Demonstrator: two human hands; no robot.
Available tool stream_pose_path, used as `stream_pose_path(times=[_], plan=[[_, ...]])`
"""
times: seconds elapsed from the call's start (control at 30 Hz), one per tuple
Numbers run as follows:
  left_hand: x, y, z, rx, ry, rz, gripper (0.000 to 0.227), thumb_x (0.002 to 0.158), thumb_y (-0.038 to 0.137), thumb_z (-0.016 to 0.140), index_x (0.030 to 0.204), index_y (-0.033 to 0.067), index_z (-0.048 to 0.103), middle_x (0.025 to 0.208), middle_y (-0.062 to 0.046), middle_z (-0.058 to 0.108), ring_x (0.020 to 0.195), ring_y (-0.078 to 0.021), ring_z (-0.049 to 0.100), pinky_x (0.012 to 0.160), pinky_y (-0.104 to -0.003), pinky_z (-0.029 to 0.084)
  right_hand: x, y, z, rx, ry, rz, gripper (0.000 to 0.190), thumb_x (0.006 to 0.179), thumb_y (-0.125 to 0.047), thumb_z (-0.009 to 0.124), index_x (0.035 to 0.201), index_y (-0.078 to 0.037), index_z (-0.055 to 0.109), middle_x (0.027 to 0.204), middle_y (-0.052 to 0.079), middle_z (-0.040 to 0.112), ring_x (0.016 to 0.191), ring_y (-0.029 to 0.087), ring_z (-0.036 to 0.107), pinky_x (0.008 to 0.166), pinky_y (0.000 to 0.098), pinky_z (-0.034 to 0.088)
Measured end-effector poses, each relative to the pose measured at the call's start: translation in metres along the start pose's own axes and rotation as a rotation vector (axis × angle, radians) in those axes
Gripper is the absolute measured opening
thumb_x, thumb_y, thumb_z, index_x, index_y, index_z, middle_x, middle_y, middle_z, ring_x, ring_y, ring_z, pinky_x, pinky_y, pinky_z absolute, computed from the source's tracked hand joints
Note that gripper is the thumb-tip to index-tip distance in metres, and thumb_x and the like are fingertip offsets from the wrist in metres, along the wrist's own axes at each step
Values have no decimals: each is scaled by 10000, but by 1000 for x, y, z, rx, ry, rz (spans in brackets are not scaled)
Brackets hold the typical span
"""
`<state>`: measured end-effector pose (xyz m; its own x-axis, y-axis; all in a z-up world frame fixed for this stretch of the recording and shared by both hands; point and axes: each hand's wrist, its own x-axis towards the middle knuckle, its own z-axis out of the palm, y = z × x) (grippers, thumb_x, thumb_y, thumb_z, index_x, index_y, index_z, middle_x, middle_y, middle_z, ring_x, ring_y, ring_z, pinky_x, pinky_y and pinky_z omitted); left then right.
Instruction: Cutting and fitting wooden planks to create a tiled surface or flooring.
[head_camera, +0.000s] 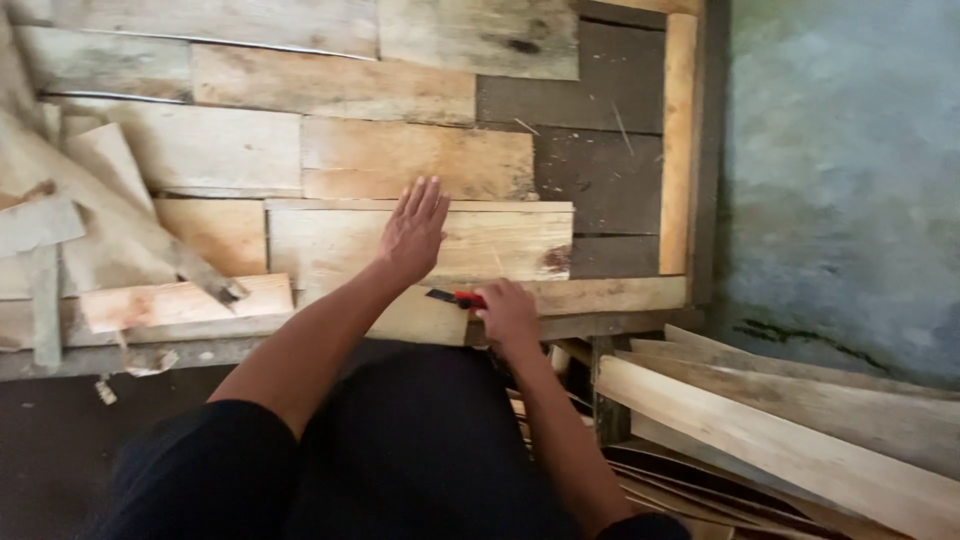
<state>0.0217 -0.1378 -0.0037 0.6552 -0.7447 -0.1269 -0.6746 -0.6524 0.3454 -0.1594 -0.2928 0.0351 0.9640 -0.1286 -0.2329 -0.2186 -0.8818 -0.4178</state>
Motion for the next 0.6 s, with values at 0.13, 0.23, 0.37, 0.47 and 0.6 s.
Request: stream_pose_path(times=[0.13,0.23,0.37,0.47,0.6], plan=[[41,17,24,162,3,65,589,972,137,563,1524,12,400,1667,-264,216,1547,-441,201,1261,-525,188,6,-2,-8,-75,-164,57,343,831,-203,768,1149,-98,691,1137,151,639,1131,355,576,958,511,433],[65,25,41,148,30,60,586,940,110,556,1510,43,440,1655,-257,233,1521,-460,213,1226,-543,213,4,2,-12,-52,-193,69,221,885,-169,730,1075,-67,682,1102,155,668,1086,353,623,937,493,486],[78,33,37,115,-1,38,561,973,135,528,1527,86,452,1678,-221,231,1538,-467,214,1232,-601,221,1,-2,-43,132,-244,332,166,973,-175,657,1061,-35,664,974,181,685,959,369,659,848,519,500],[82,40,29,141,-25,33,592,950,122,534,1533,105,433,1676,-205,206,1544,-451,193,1214,-631,214,-5,19,-52,192,-190,434,251,940,-188,654,1166,-82,624,965,196,676,935,374,662,832,519,499],[87,43,35,266,-60,77,658,918,106,538,1554,127,371,1680,-202,155,1528,-428,154,1200,-625,192,5,40,-64,274,-44,471,253,952,-209,650,1156,-73,585,991,198,712,929,388,692,803,513,522]])
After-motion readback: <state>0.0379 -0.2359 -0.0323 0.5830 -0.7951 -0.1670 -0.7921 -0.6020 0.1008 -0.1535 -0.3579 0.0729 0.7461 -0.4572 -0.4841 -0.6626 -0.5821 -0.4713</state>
